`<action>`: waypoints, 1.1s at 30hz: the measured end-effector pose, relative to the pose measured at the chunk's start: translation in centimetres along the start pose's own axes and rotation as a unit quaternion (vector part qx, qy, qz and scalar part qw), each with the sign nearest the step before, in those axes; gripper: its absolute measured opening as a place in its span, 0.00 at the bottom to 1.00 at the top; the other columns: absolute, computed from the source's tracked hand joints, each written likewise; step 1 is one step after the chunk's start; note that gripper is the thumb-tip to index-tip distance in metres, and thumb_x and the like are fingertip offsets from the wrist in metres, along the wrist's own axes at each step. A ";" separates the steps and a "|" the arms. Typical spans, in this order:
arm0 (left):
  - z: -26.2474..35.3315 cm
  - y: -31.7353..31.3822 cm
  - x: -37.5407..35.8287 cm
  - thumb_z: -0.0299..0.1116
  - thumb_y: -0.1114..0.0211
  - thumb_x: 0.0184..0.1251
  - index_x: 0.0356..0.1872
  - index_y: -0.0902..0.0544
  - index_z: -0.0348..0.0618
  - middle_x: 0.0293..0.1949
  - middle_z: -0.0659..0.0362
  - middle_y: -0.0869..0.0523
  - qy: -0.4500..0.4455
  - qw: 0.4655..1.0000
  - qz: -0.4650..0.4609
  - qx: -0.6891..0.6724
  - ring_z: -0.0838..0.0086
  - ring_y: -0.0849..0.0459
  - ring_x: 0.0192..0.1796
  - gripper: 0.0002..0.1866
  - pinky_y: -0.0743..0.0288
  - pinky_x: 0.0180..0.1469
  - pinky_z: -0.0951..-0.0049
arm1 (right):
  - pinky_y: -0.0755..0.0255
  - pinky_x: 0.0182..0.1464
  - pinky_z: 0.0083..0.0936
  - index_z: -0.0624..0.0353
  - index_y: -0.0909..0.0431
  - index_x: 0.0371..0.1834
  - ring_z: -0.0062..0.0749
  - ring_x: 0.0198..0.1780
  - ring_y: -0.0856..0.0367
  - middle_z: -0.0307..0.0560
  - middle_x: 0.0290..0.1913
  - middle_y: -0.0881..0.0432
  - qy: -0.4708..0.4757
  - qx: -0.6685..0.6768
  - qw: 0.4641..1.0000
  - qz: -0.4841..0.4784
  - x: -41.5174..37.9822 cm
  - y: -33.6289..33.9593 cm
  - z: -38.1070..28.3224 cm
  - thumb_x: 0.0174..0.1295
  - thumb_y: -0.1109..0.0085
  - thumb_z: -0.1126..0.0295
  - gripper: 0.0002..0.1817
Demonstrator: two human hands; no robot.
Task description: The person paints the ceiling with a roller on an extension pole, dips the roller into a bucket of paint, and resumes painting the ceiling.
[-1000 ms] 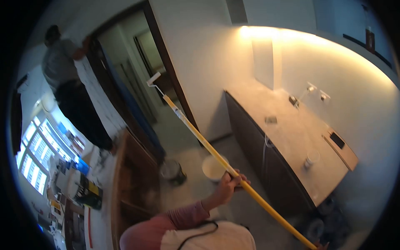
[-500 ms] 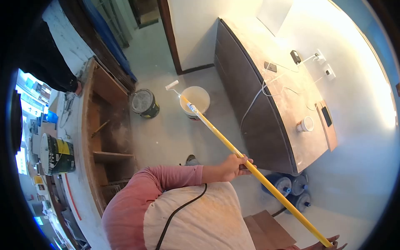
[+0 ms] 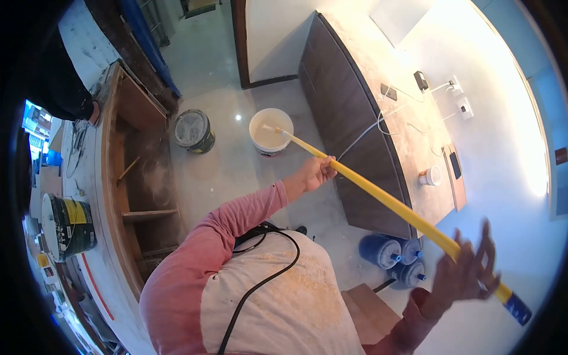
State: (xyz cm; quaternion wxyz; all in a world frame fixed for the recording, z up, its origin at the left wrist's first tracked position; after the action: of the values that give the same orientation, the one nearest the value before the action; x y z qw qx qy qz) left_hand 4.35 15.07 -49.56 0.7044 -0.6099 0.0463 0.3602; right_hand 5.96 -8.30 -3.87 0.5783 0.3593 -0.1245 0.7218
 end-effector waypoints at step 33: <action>22.4 -7.5 -47.7 0.53 0.44 0.77 0.26 0.32 0.52 0.28 0.63 0.30 -0.744 0.605 0.055 0.280 0.78 0.32 0.31 0.21 0.38 0.34 0.78 | 0.25 0.47 0.42 0.66 0.31 0.56 0.46 0.46 0.19 0.55 0.47 0.19 -0.082 0.703 -0.021 -0.707 -8.3 -7.9 -67.8 0.72 0.48 0.42 0.33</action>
State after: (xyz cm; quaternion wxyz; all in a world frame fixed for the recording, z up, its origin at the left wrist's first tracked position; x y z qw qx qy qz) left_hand -34.92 13.60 -13.64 0.6114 0.0988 -0.3618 0.6968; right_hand -11.55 28.24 -59.38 -0.2353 -0.5457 -0.7163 0.3657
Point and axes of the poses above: each hand's wrist, its own x-axis towards the middle knuckle, its own y-axis out of the back of the hand, z = x × y, the point moved 8 cm from there along x, towards the middle knuckle
